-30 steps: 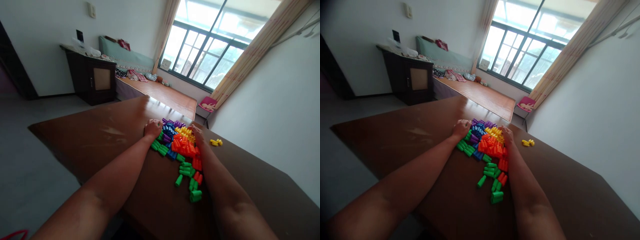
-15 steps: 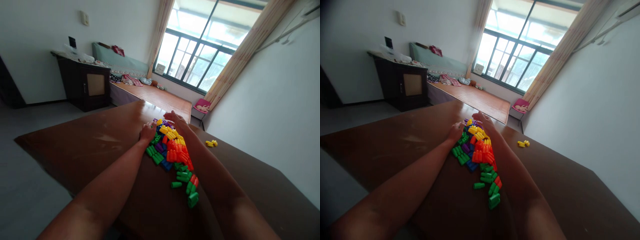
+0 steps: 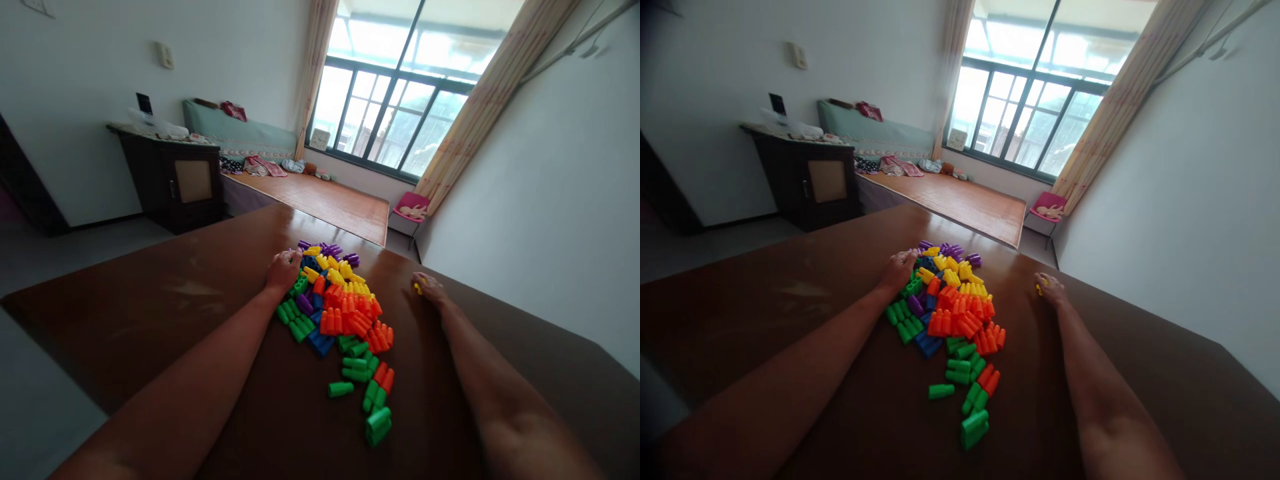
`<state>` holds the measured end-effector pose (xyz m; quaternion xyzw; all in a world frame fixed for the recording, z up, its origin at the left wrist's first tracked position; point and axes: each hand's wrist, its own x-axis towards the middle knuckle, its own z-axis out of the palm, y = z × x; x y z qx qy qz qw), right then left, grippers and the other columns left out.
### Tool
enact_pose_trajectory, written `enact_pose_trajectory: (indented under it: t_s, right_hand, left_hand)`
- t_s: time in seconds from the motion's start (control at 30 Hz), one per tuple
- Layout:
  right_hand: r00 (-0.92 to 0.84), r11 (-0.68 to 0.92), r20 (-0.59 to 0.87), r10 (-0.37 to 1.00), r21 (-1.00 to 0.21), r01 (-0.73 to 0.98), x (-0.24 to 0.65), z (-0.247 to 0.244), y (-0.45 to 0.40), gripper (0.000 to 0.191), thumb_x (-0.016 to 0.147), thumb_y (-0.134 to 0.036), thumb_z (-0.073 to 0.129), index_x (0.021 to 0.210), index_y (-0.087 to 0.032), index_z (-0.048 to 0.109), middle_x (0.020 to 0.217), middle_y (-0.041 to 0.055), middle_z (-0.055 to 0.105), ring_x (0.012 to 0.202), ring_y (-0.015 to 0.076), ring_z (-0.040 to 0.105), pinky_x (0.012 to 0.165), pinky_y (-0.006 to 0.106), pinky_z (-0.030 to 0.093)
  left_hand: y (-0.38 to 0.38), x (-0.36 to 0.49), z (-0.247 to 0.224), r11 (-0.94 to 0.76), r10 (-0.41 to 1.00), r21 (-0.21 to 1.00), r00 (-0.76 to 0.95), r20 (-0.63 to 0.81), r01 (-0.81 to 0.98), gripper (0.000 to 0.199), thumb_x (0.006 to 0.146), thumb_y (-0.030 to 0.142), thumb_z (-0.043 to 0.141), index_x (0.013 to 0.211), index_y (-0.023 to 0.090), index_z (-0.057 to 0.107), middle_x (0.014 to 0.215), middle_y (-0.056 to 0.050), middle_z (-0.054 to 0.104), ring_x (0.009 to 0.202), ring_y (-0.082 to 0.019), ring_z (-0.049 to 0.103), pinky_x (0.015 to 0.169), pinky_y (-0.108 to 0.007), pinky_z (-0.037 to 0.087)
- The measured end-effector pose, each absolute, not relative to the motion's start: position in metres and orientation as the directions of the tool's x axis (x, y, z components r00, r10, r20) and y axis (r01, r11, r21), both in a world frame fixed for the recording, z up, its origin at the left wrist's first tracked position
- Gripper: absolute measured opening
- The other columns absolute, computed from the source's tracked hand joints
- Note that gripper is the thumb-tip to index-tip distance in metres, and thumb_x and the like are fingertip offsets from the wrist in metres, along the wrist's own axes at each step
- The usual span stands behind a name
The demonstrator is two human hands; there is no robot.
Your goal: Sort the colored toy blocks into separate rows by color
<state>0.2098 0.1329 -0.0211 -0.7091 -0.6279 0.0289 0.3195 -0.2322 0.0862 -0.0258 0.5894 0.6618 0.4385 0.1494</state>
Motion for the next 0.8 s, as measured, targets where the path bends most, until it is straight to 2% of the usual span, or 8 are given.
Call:
enact_pose_trajectory:
  t_s: [0.07,0.17,0.3,0.4,0.5,0.6,0.7,0.8]
  right_hand:
    - [0.189,0.003,0.338,0.922,-0.496,0.869,0.187,-0.035,0.131,0.036,0.072,-0.053,0.06,0.093,-0.026,0.072,0.111,0.0104,0.067,0.108,0.031,0.057,0.098,0.049,0.038]
    - [0.066,0.156,0.334,0.94,-0.595,0.788,0.142,-0.047,0.12,0.04,0.068,-0.052,0.064,0.096,-0.024,0.071,0.11,0.0085,0.067,0.105,0.0278,0.059,0.098,0.045,0.04]
    - [-0.049,0.212,0.216,0.975,-0.849,0.484,0.068,-0.038,0.095,0.05,0.07,-0.058,0.063,0.104,-0.022,0.068,0.1,0.0061,0.07,0.091,0.0239,0.063,0.085,0.04,0.049]
    - [-0.137,0.212,0.175,0.975,-0.918,0.335,0.017,-0.007,0.077,0.053,0.075,-0.065,0.057,0.104,-0.022,0.067,0.103,0.0053,0.07,0.097,0.0242,0.063,0.086,0.038,0.049]
    - [-0.183,0.263,0.211,0.96,-0.905,0.334,0.001,0.033,0.052,0.055,0.079,-0.068,0.05,0.112,-0.026,0.066,0.123,0.0043,0.064,0.117,0.0254,0.054,0.096,0.039,0.045]
    - [-0.193,0.213,0.137,0.972,-0.863,0.458,0.028,0.055,0.007,0.063,0.072,-0.064,0.063,0.126,-0.031,0.059,0.137,0.0045,0.054,0.126,0.0299,0.048,0.097,0.044,0.046]
    - [-0.239,0.151,-0.001,0.971,-0.773,0.617,0.072,0.041,-0.054,0.085,0.06,-0.052,0.079,0.137,-0.034,0.049,0.136,0.0062,0.054,0.126,0.034,0.048,0.097,0.048,0.047]
    - [-0.284,0.227,0.014,0.959,-0.641,0.733,0.099,0.003,-0.105,0.103,0.054,-0.047,0.082,0.145,-0.039,0.035,0.143,0.0041,0.047,0.13,0.0349,0.043,0.101,0.053,0.044]
  left_hand:
    - [0.087,-0.232,-0.026,-0.071,0.916,0.752,-0.256,0.31,0.656,0.046,0.094,0.046,0.031,0.105,0.023,0.07,0.117,-0.006,0.067,0.117,-0.024,0.053,0.1,-0.034,0.04]
    - [0.087,-0.232,-0.027,-0.069,0.923,0.741,-0.239,0.301,0.668,0.046,0.094,0.047,0.032,0.107,0.024,0.07,0.122,-0.006,0.065,0.12,-0.023,0.051,0.101,-0.034,0.038]
    - [0.085,-0.231,-0.026,-0.085,0.935,0.724,-0.197,0.296,0.685,0.048,0.094,0.049,0.031,0.107,0.024,0.07,0.125,-0.005,0.063,0.122,-0.024,0.049,0.103,-0.035,0.037]
    - [0.085,-0.231,-0.025,-0.105,0.94,0.73,-0.172,0.294,0.676,0.048,0.094,0.049,0.031,0.108,0.024,0.069,0.125,-0.005,0.063,0.122,-0.025,0.049,0.103,-0.036,0.036]
    - [0.086,-0.233,-0.026,-0.138,0.938,0.753,-0.158,0.308,0.644,0.048,0.094,0.048,0.032,0.111,0.022,0.068,0.125,-0.006,0.063,0.12,-0.023,0.05,0.104,-0.034,0.035]
    - [0.087,-0.235,-0.026,-0.141,0.935,0.777,-0.176,0.308,0.613,0.046,0.094,0.047,0.033,0.114,0.023,0.067,0.125,-0.005,0.063,0.119,-0.021,0.051,0.104,-0.032,0.035]
    - [0.086,-0.235,-0.025,-0.165,0.931,0.777,-0.164,0.326,0.608,0.046,0.094,0.047,0.032,0.114,0.024,0.067,0.125,-0.003,0.063,0.119,-0.021,0.051,0.104,-0.032,0.034]
    - [0.083,-0.233,-0.024,-0.174,0.934,0.767,-0.143,0.328,0.618,0.048,0.093,0.05,0.032,0.115,0.026,0.067,0.127,-0.003,0.062,0.12,-0.023,0.05,0.103,-0.033,0.035]
